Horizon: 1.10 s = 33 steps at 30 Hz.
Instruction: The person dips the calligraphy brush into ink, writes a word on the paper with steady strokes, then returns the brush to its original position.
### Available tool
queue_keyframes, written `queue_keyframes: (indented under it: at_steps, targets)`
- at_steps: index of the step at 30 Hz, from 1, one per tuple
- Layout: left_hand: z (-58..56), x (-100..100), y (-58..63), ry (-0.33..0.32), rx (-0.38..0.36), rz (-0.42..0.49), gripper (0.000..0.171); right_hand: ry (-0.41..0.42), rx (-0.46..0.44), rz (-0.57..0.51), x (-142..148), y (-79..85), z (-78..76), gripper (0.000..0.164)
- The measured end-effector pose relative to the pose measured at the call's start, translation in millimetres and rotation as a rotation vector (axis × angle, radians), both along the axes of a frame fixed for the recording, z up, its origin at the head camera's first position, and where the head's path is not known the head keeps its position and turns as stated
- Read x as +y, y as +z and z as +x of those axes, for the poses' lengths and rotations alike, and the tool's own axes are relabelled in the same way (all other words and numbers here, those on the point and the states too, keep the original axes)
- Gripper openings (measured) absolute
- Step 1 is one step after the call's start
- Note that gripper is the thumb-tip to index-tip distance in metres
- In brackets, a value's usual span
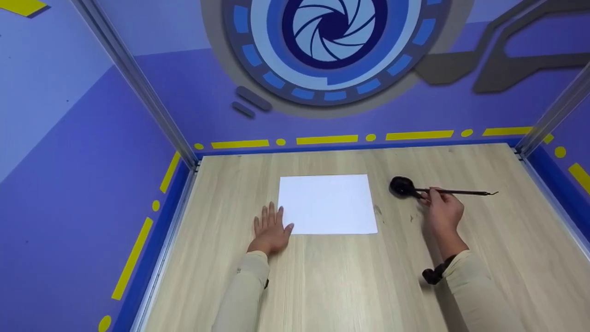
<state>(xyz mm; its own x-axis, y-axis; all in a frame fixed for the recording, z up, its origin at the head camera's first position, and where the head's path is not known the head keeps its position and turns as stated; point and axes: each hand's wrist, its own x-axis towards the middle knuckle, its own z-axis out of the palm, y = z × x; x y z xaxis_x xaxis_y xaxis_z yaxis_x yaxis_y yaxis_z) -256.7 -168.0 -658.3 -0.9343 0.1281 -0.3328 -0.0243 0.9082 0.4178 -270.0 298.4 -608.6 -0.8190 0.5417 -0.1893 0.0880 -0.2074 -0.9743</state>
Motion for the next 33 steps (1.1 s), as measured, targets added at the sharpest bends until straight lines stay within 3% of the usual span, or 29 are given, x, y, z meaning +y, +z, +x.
queue_keyframes:
  at_steps: [6, 13, 19, 26, 33]
  targets:
    - [-1.3, 1, -1.3, 0.0, -0.003, -0.011, 0.078, 0.027, -0.023, 0.055, 1, 2.7, 3.0, 0.031]
    - [1.0, 0, 1.5, 0.005, -0.005, -0.016, 0.077, 0.016, 0.054, 0.051, -1, -2.6, -1.8, 0.03]
    - [0.6, -2, -0.6, 0.012, -0.003, -0.022, 0.077, 0.046, 0.062, 0.273, -5, -0.6, -3.4, 0.029]
    - [1.1, -3, -4.3, 0.015, 0.017, 0.0, 0.077, 0.084, 0.063, 0.461, -9, 2.5, 2.2, 0.026]
    - [4.8, 3, 9.5, 0.014, -0.007, 0.012, 0.075, 0.151, 0.001, 0.671, -7, -2.6, 10.7, 0.033]
